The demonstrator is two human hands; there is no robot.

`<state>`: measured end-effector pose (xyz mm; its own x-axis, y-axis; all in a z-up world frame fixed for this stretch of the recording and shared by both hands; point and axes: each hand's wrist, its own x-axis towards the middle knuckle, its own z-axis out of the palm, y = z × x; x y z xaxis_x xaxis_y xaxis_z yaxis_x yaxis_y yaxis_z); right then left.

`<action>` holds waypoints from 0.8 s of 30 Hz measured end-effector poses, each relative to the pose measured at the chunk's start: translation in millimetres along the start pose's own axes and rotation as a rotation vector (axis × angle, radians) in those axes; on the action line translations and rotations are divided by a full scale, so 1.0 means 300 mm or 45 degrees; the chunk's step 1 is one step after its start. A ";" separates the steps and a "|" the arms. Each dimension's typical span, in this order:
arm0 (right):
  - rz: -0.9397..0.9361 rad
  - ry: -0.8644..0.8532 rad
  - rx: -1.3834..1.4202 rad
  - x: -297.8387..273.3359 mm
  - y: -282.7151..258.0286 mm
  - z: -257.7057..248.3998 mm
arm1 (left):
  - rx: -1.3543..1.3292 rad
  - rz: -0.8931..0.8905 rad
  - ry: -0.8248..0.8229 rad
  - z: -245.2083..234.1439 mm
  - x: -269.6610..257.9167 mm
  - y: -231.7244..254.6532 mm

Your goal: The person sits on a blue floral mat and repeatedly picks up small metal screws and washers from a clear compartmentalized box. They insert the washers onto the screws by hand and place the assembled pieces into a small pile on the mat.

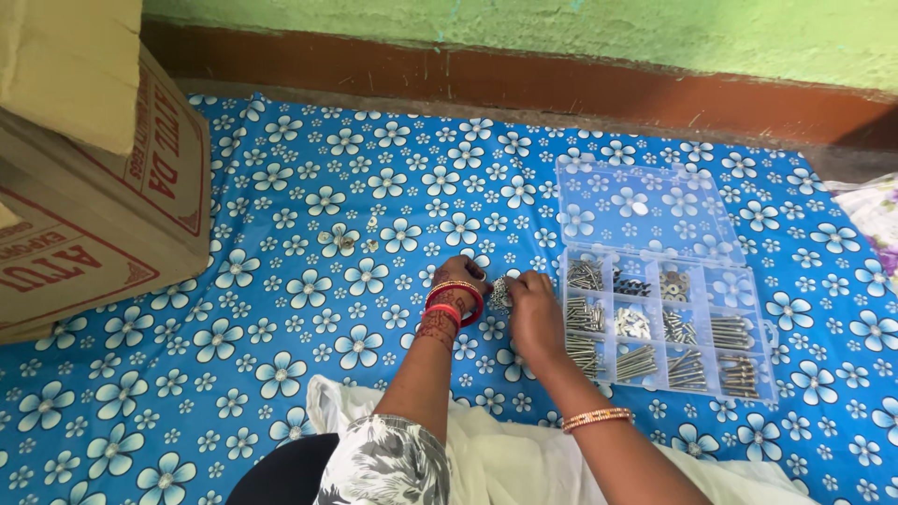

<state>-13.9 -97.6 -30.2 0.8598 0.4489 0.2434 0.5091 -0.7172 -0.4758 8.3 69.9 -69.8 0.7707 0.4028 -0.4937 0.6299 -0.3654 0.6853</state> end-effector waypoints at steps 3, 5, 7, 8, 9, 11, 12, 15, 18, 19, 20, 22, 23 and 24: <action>-0.017 -0.074 -0.167 0.045 0.027 0.007 | 0.066 0.046 0.015 0.002 -0.013 0.009; -0.027 -0.089 -0.219 0.079 0.046 0.025 | 0.113 0.108 0.027 -0.001 -0.016 0.008; -0.011 -0.085 -0.181 0.110 0.068 0.043 | 0.099 0.076 0.006 -0.003 -0.017 0.013; 0.127 -0.130 -0.077 0.127 0.080 0.053 | 0.093 0.058 -0.003 -0.006 -0.017 0.014; 0.265 -0.175 0.027 0.145 0.096 0.062 | 0.096 0.040 -0.005 -0.009 -0.016 0.014; 0.396 -0.246 0.135 0.171 0.138 0.088 | 0.101 0.009 -0.014 -0.005 -0.006 0.019; 0.390 -0.272 0.139 0.186 0.163 0.107 | 0.103 0.013 -0.004 -0.003 0.001 0.017; 0.308 -0.324 0.045 0.214 0.230 0.169 | 0.113 0.044 0.007 0.005 0.032 0.000; 0.171 -0.234 -0.050 0.192 0.230 0.181 | 0.132 0.068 0.009 0.013 0.048 -0.018; 0.117 -0.182 -0.072 0.185 0.205 0.169 | 0.140 0.071 0.013 0.010 0.051 -0.021; 0.110 -0.137 0.026 0.176 0.176 0.143 | 0.148 0.074 0.017 0.009 0.054 -0.018; 0.085 -0.056 0.226 0.142 0.110 0.062 | 0.167 0.054 0.008 0.001 0.055 -0.006; 0.097 -0.047 0.325 0.129 0.086 0.011 | 0.178 0.037 0.003 -0.002 0.047 -0.006; 0.109 -0.037 0.423 0.129 0.066 -0.039 | 0.186 0.011 -0.009 -0.003 0.038 -0.005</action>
<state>29.9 -100.7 -20.3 0.8949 0.4131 0.1690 0.3908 -0.5423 -0.7438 15.9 75.7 -76.1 0.7765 0.3932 -0.4924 0.6302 -0.4875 0.6044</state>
